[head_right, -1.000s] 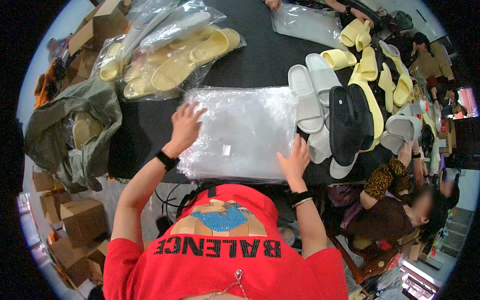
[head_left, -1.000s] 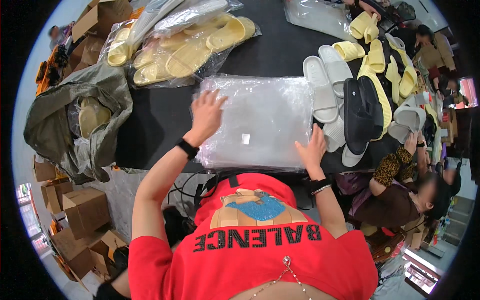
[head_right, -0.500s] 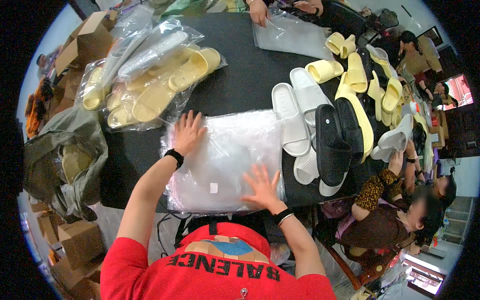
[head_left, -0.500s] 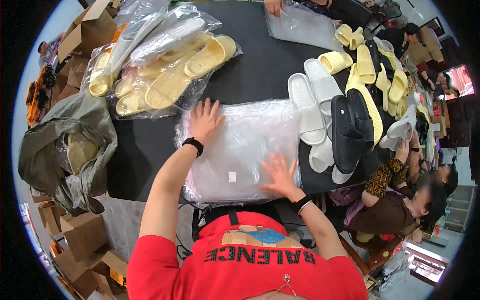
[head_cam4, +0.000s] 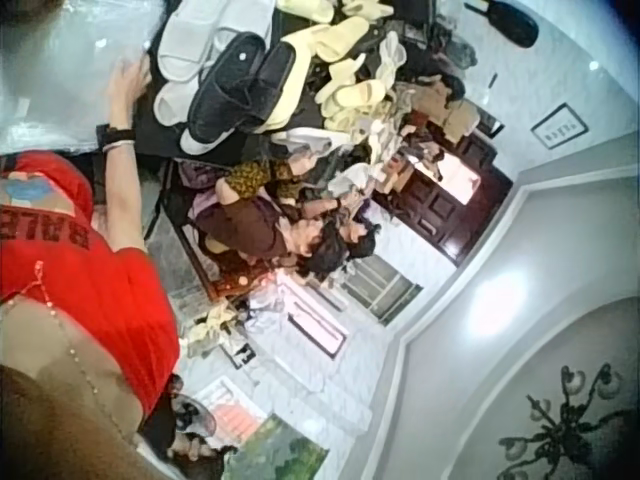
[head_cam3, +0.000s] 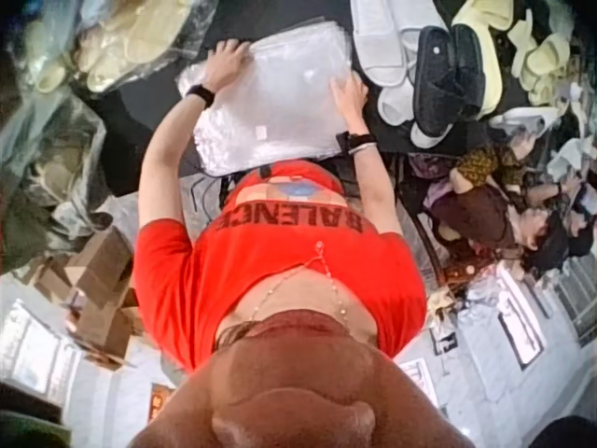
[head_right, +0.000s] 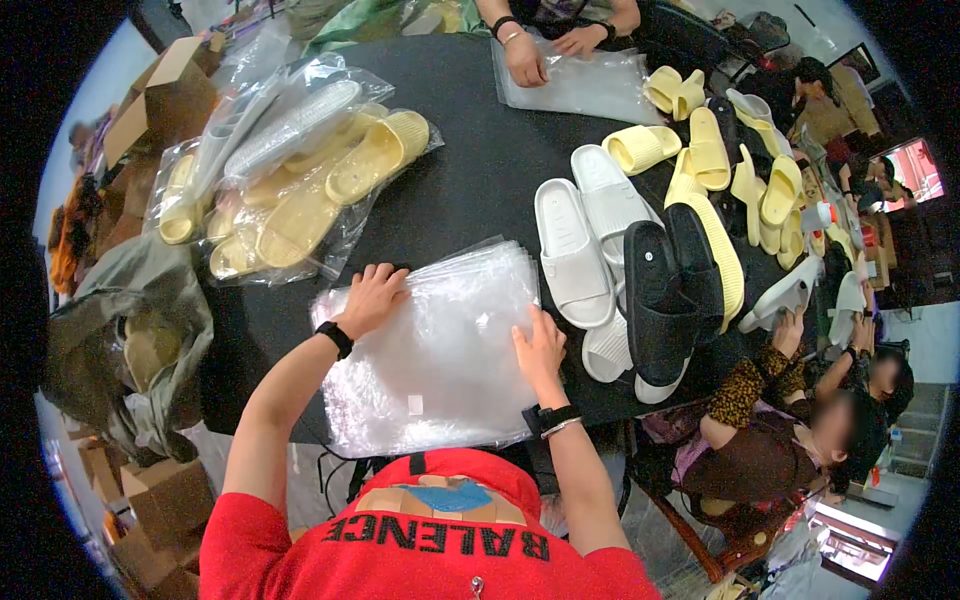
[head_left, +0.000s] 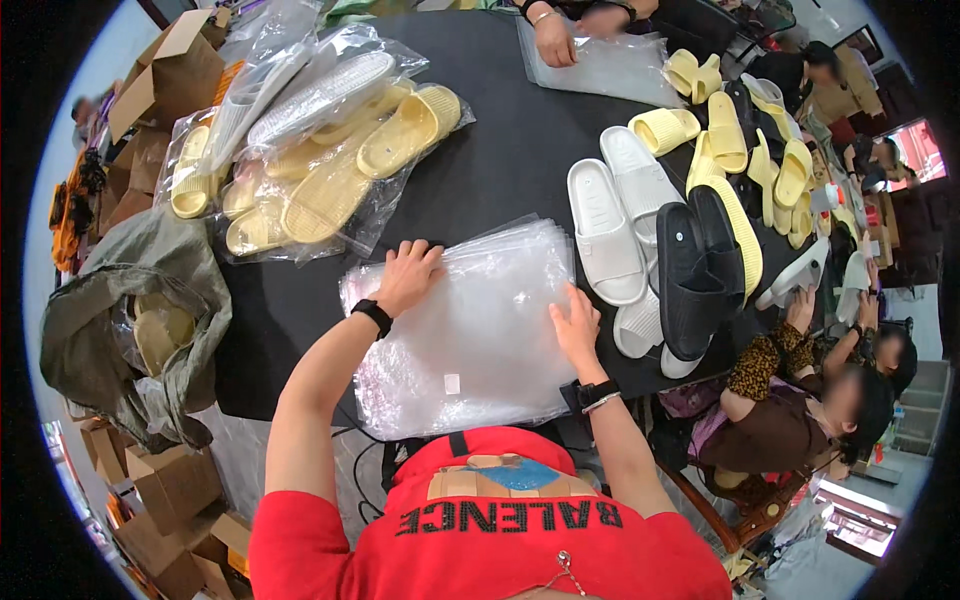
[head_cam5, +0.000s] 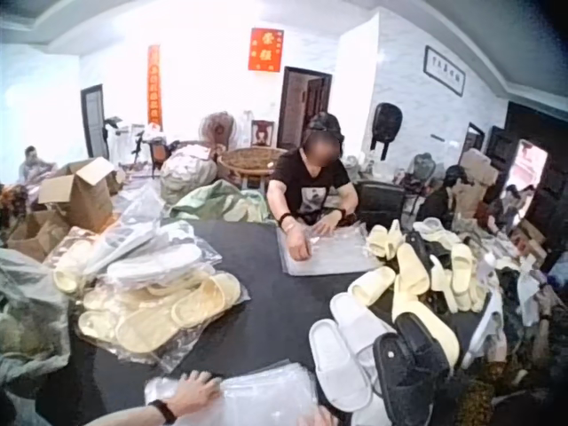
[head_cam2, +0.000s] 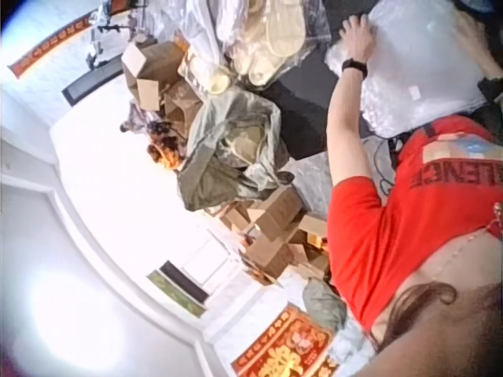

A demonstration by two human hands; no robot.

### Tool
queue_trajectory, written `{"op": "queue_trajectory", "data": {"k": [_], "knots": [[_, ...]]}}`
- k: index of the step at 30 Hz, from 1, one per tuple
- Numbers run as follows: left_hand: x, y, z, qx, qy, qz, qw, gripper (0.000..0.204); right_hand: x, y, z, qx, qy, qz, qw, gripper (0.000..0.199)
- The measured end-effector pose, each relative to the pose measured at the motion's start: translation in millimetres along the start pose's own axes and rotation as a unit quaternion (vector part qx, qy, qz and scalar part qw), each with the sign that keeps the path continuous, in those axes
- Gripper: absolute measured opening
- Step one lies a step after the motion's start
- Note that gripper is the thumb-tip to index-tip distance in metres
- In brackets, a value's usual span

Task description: The recorder is seen putting pairs of sandals into clear plastic bags.

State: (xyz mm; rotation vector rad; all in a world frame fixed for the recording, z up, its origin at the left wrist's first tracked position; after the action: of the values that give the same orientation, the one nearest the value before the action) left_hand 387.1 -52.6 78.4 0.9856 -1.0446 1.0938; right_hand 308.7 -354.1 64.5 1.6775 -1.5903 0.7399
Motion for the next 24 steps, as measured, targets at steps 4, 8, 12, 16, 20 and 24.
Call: {"op": "queue_trajectory", "data": {"k": [4, 8, 12, 16, 20, 24], "knots": [[-3, 0, 1, 0.027, 0.014, 0.003, 1.0, 0.037, -1, -9, 2, 0.03, -0.007, -0.005, 1.0, 0.055], [-6, -4, -4, 0.08, 0.03, -0.079, 0.993, 0.038, -4, -17, 1, 0.058, -0.013, -0.014, 0.998, 0.053], [-12, -10, -15, 0.172, 0.092, -0.214, 0.957, 0.04, -8, -25, 5, 0.096, -0.029, -0.014, 0.995, 0.051], [-11, -1, -14, 0.141, 0.041, -0.155, 0.977, 0.038, -2, -25, 4, 0.057, -0.029, -0.02, 0.998, 0.055], [-11, 21, 4, 0.157, 0.025, -0.049, 0.986, 0.038, 4, -14, 17, 0.009, -0.043, 0.006, 0.999, 0.059], [-19, 13, -2, 0.222, 0.065, -0.129, 0.964, 0.038, 7, -8, 20, 0.007, -0.065, 0.002, 0.998, 0.056]]}}
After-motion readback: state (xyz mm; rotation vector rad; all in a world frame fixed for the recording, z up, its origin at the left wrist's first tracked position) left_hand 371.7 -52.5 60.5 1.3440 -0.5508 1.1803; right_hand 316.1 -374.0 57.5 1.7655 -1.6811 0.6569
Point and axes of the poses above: each hand's wrist, its own y-axis away from the middle knuckle, its own x-axis out of the back of the hand, z = x × y, the point moved 1 cm from there along -y, towards the middle knuckle, and after that the axes turned 14 degrees about x, right-handed, at the moved point
